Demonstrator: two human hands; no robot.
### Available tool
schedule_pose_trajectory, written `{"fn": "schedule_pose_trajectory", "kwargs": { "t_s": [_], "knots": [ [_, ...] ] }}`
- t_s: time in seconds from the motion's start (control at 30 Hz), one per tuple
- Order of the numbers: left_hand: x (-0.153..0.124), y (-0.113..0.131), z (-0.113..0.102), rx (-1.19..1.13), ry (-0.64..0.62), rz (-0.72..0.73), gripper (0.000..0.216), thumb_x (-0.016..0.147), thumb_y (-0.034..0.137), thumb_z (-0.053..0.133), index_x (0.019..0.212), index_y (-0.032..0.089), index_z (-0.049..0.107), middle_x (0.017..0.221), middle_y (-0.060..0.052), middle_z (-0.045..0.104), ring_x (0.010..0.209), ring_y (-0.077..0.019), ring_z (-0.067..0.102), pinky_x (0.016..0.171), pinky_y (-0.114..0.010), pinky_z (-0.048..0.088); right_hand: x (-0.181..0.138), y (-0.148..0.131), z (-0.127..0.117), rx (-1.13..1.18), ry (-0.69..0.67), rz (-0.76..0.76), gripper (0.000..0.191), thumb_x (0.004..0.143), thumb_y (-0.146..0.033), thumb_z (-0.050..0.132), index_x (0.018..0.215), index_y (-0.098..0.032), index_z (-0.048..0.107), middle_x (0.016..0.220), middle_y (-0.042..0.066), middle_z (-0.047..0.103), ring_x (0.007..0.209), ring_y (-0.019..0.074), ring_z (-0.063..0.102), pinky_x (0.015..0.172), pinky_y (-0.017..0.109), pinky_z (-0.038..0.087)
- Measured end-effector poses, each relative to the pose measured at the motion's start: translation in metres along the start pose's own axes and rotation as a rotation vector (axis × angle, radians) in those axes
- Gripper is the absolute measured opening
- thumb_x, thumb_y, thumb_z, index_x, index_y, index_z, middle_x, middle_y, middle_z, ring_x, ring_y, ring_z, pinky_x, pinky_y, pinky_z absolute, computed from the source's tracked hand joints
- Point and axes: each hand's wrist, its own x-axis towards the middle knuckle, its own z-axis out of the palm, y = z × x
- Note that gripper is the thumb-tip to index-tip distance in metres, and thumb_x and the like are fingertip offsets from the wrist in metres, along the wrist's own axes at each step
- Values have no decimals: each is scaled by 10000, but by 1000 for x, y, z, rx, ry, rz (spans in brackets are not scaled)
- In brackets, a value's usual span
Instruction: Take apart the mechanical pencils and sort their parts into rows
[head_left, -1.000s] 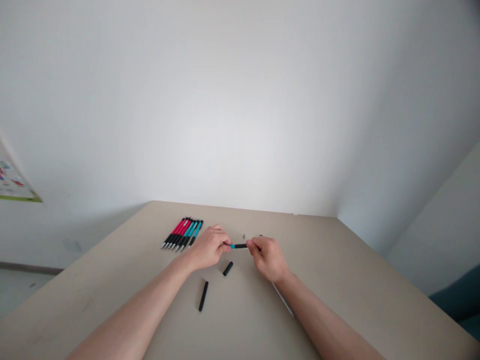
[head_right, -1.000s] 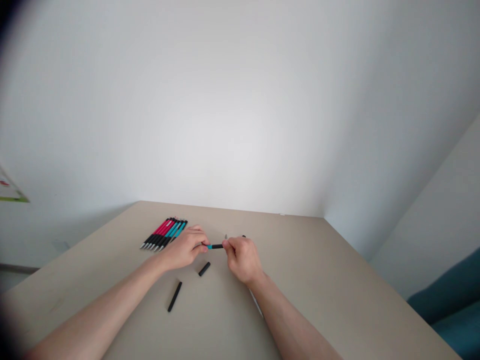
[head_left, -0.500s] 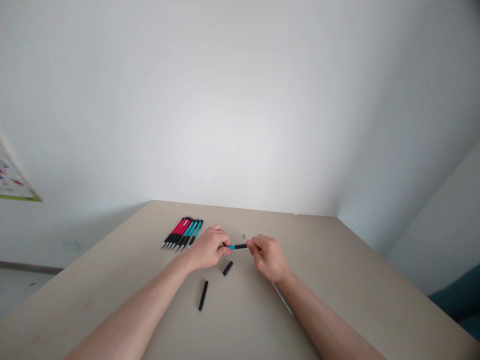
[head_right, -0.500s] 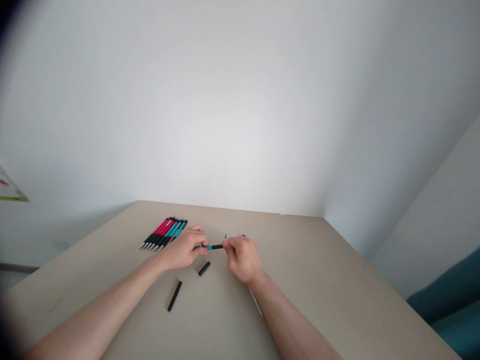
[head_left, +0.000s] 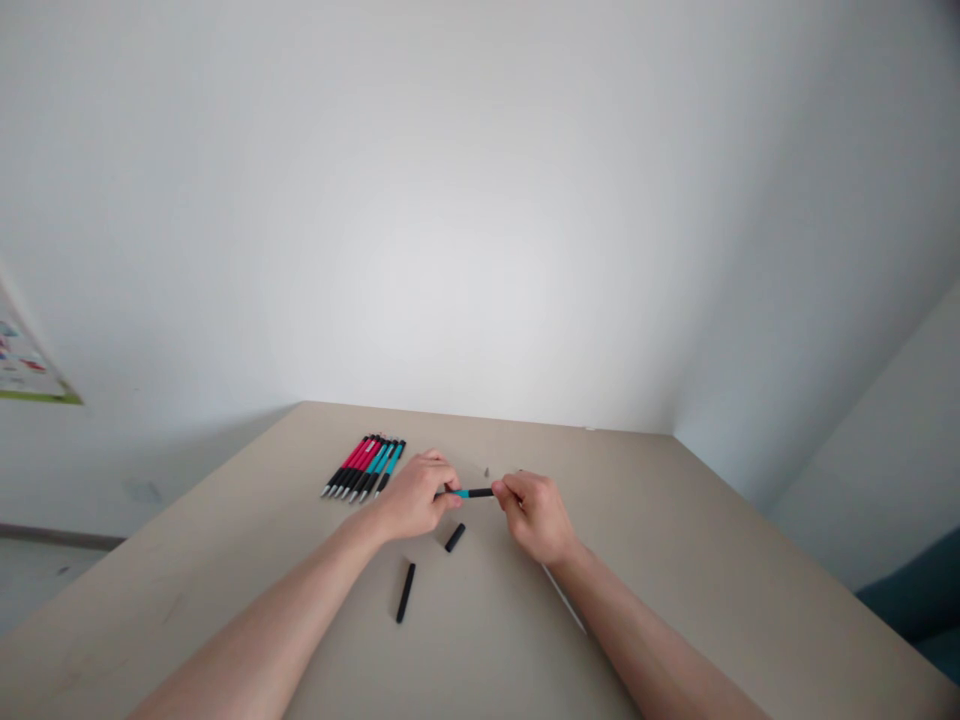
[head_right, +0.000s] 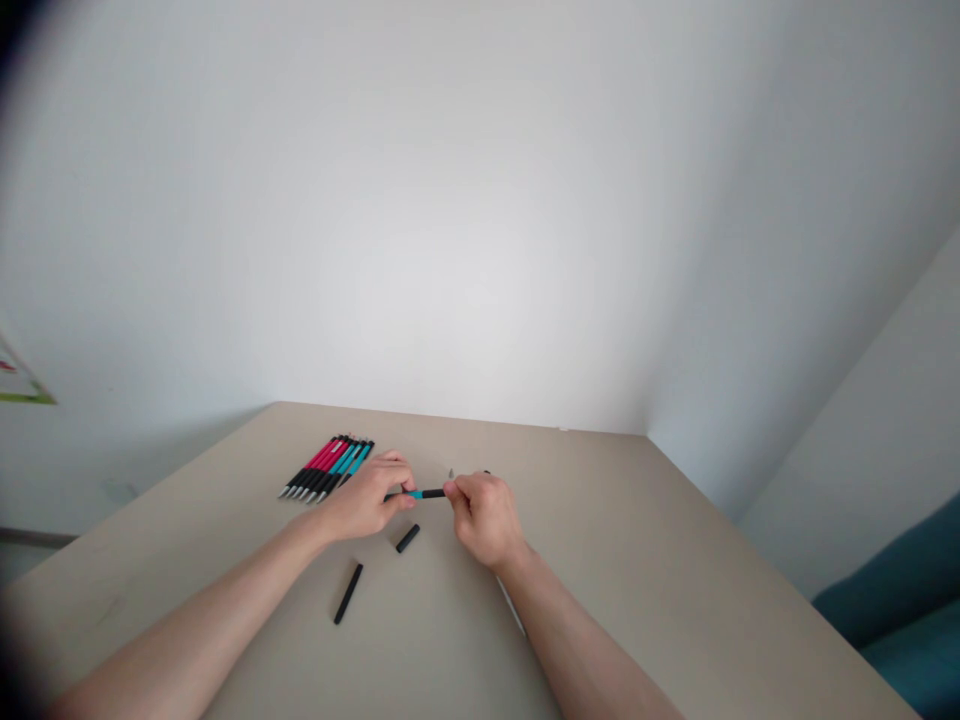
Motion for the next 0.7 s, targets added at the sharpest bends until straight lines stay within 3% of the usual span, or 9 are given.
{"fn": "schedule_pose_trajectory", "kwargs": {
  "t_s": [0.1,0.23,0.53,0.7],
  "knots": [
    [1,1,-1,6,-7,30,62,800,186,593,745,162,610,743,-23,617,802,-176,512,736,-277,377,0,0,1,-9,10,0,385,904,-275,379,537,-175,435,520,7,478,507,114,425,525,232,260],
    [2,1,-2,23,-72,129,247,873,154,458,671,157,601,675,-14,609,706,-154,491,721,-279,363,0,1,1,-17,1,-6,386,905,-275,376,535,-174,416,519,7,475,509,112,418,530,232,253],
    [-1,1,0,-34,-20,27,85,772,159,618,689,159,600,688,-14,607,779,-170,508,715,-266,370,0,1,0,-4,-24,3,386,901,-278,373,530,-173,408,517,7,466,502,109,414,521,235,244],
    [0,3,-1,-16,-9,-20,116,730,201,673,697,155,572,711,-13,588,763,-171,514,695,-267,366,0,1,0,-3,-25,5,381,899,-270,377,532,-173,413,519,6,464,507,109,415,525,235,245]
  ]
}}
